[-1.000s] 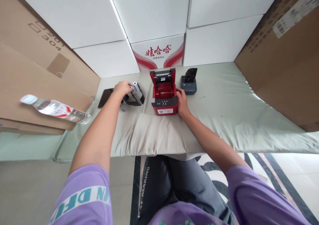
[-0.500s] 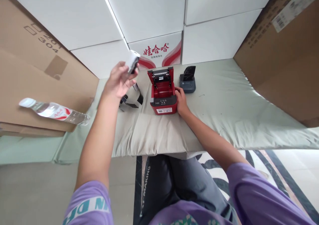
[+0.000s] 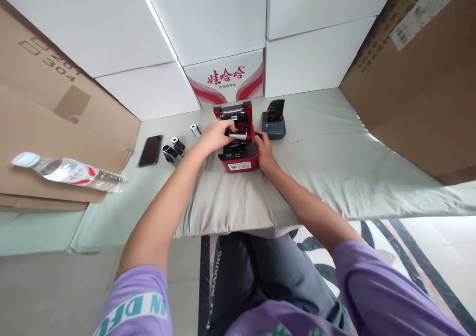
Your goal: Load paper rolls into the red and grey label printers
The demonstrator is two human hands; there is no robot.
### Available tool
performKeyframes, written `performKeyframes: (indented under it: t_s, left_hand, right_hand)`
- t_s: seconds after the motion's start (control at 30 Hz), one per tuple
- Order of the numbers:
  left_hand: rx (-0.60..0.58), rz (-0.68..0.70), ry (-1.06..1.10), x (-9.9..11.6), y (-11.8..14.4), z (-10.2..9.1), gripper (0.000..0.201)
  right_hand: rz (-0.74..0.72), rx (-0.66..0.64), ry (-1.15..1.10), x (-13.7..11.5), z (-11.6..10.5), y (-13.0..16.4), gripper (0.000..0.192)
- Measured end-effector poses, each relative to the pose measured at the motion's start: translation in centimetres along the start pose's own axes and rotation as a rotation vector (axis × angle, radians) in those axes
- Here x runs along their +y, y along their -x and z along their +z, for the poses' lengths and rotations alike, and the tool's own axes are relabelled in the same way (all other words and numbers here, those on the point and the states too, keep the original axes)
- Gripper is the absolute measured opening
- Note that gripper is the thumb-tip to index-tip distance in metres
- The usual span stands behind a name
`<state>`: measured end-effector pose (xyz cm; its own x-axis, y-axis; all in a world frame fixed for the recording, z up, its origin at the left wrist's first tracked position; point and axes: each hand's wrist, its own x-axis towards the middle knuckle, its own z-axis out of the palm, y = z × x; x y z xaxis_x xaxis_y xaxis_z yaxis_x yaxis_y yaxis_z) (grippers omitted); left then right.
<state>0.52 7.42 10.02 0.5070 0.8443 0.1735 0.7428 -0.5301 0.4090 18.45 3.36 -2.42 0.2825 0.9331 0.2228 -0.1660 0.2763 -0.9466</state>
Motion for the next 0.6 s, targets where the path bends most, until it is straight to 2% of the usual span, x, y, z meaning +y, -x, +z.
performKeyframes:
  t_s: [0.17, 0.4, 0.6]
  left_hand:
    - [-0.013, -0.042, 0.026, -0.03, -0.03, 0.30, 0.021]
    - [0.057, -0.057, 0.078, -0.08, 0.65, 0.70, 0.017]
    - [0.010, -0.049, -0.009, 0.13, 0.70, 0.47, 0.021]
  right_hand:
    - [-0.001, 0.000, -0.002, -0.19, 0.05, 0.09, 0.046]
    - [0.013, 0.004, -0.010, -0.01, 0.09, 0.03, 0.048]
    - [-0.012, -0.007, -0.013, 0.49, 0.05, -0.17, 0.046]
